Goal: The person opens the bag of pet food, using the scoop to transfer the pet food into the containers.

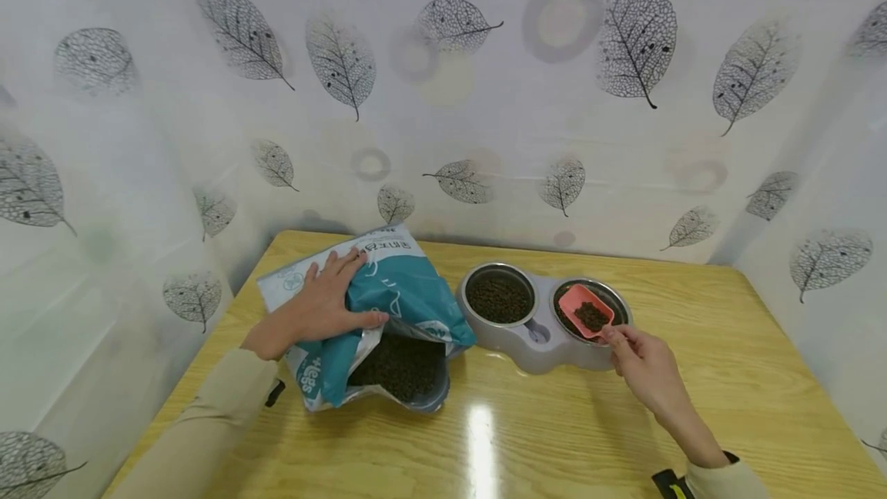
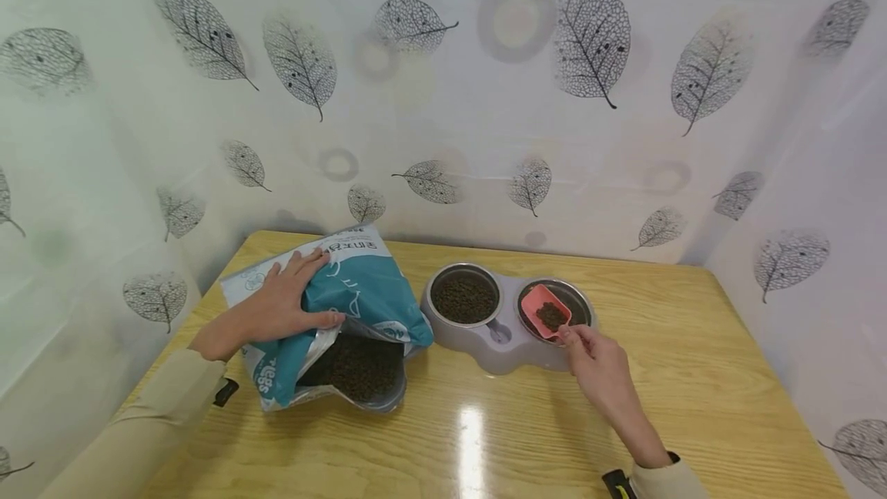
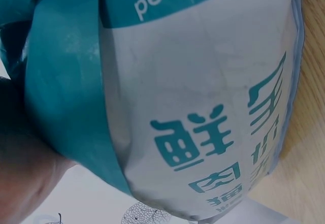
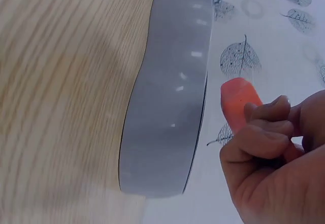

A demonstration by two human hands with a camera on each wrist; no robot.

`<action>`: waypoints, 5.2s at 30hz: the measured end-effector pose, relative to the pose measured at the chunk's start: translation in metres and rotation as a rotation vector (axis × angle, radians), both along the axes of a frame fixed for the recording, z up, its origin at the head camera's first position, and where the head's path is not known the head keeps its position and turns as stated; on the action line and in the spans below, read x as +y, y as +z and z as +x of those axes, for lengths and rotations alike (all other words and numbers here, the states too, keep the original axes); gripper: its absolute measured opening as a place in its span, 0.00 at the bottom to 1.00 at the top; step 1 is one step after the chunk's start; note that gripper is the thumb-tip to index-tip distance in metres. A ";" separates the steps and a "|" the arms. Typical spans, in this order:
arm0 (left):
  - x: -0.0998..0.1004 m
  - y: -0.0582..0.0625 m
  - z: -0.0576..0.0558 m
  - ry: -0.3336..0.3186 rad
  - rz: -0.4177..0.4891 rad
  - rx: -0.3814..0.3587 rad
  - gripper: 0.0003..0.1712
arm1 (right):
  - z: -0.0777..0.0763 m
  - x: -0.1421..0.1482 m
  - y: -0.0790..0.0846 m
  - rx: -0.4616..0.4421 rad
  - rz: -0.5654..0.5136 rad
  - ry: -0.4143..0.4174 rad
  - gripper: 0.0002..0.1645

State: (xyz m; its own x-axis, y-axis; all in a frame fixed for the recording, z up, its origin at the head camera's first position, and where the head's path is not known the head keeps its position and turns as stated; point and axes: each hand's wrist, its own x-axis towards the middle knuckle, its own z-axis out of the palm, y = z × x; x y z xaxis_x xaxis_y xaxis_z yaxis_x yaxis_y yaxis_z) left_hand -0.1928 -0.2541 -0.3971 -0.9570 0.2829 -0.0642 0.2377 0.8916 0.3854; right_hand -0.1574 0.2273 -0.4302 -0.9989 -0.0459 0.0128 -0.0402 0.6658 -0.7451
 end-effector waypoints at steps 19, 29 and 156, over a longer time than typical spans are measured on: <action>0.000 0.000 0.000 0.005 -0.012 -0.001 0.65 | -0.007 0.011 -0.022 0.621 0.515 -0.026 0.11; 0.001 0.001 0.000 0.010 -0.009 -0.010 0.65 | -0.006 0.012 -0.026 0.725 0.564 -0.050 0.11; 0.001 -0.003 -0.002 0.019 -0.017 -0.005 0.65 | 0.035 -0.143 -0.016 -0.395 -0.652 0.692 0.32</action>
